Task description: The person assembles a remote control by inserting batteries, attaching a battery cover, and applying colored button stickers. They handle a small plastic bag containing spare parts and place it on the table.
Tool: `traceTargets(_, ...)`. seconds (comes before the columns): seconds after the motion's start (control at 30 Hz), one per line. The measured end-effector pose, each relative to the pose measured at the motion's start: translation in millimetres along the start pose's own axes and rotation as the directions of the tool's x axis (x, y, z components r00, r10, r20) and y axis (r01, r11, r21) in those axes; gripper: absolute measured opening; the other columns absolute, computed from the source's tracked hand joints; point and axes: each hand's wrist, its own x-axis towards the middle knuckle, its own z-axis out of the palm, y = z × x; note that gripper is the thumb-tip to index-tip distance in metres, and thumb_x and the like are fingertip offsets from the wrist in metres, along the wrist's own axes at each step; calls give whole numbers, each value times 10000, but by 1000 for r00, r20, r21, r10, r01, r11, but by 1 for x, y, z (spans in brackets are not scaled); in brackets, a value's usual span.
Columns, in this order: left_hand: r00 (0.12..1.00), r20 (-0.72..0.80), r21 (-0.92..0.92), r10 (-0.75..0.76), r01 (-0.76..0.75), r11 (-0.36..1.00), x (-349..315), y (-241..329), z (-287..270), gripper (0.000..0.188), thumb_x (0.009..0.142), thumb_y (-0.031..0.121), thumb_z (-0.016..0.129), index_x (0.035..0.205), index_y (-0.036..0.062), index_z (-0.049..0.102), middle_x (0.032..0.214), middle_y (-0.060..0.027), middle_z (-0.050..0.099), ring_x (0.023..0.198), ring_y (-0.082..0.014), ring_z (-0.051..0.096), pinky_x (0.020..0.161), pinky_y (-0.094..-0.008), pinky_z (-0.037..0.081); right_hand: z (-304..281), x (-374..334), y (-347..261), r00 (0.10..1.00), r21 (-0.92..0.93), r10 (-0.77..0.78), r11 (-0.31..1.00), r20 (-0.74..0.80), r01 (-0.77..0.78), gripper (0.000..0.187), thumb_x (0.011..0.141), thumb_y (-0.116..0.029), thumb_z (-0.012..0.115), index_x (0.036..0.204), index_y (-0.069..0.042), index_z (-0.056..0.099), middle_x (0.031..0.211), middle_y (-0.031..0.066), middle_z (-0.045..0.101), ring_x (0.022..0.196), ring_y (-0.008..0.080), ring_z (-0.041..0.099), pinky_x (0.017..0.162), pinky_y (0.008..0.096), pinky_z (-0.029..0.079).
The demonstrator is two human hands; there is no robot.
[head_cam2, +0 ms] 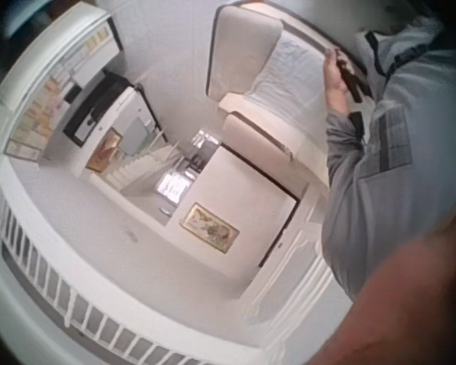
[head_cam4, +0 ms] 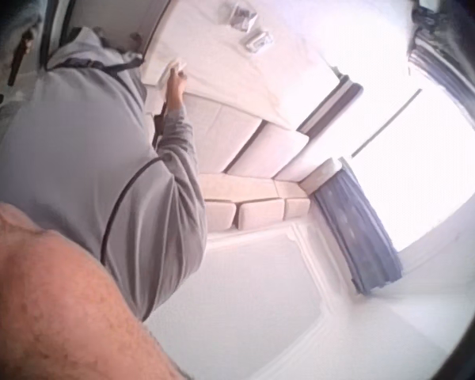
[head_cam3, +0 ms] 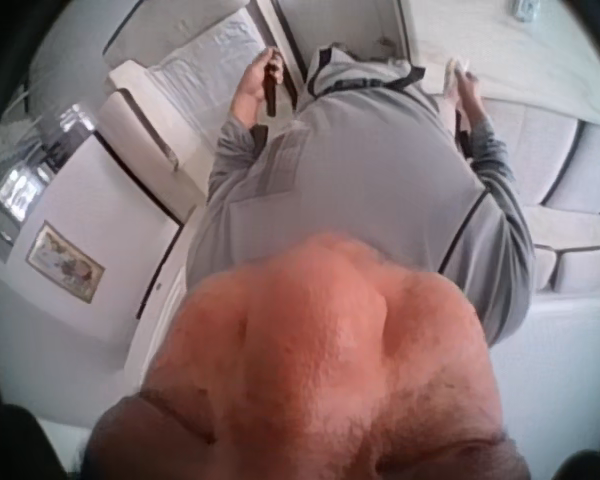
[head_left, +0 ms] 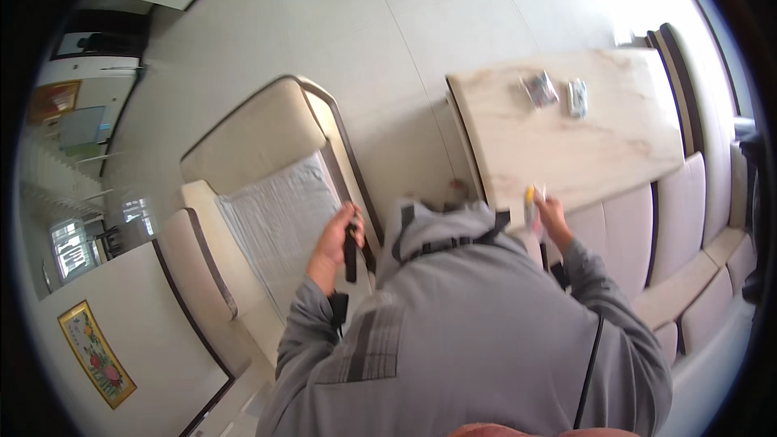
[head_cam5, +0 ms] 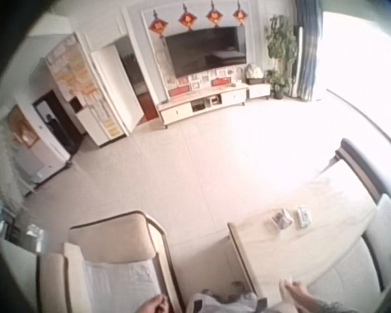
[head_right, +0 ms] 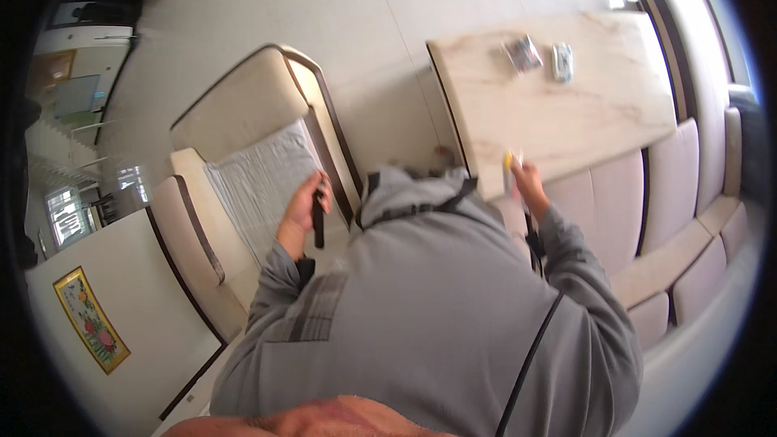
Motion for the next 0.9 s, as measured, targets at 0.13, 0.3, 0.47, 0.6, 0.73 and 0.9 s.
traceTargets(0.13,991,-24,23,132,-131,991,5,21,-13,290,1035,411,613,1127,137,585,788,-13,592,578,-124,558,498,-303,457,-1,-3,-106,990,443,13,893,140,-75,391,930,-354,713,1056,16,692,850,45,660,697,129,614,594,303,475)
traceTargets(0.3,979,12,-40,204,-203,978,15,48,-38,303,1043,413,600,1154,133,580,811,-3,575,621,-109,554,544,-295,480,-15,1,-244,862,791,-249,561,442,-244,404,988,-261,597,1269,31,610,1105,133,711,965,236,705,889,347,571)
traceTargets(0.47,983,-39,-82,179,-181,980,41,93,-56,312,1049,418,588,1152,124,576,814,-5,574,623,-111,553,547,-296,486,13,16,-358,823,778,-258,548,506,-307,424,951,-240,631,1277,27,587,1116,146,704,955,230,715,868,319,581)
traceTargets(0.6,986,-78,-94,146,-153,984,59,157,-63,312,1054,412,580,1154,117,575,819,-15,586,626,-116,569,544,-294,495,55,38,-435,827,691,-228,682,514,-241,376,955,-237,646,1227,20,607,1065,127,702,925,211,720,823,317,600)
traceTargets(0.73,991,-23,102,131,-128,986,68,229,-62,287,1062,393,572,1144,119,584,818,-21,607,618,-120,590,546,-289,510,79,66,-480,887,526,-194,848,420,-63,297,954,-221,676,1134,15,664,953,83,705,782,158,703,717,276,581)
traceTargets(0.9,979,-27,121,203,-198,973,108,321,-31,249,1047,365,608,1117,125,608,798,-30,616,609,-122,593,535,-283,503,112,123,-476,960,335,-101,942,262,8,226,932,-222,695,1010,-9,696,782,-3,639,605,82,581,520,254,443)
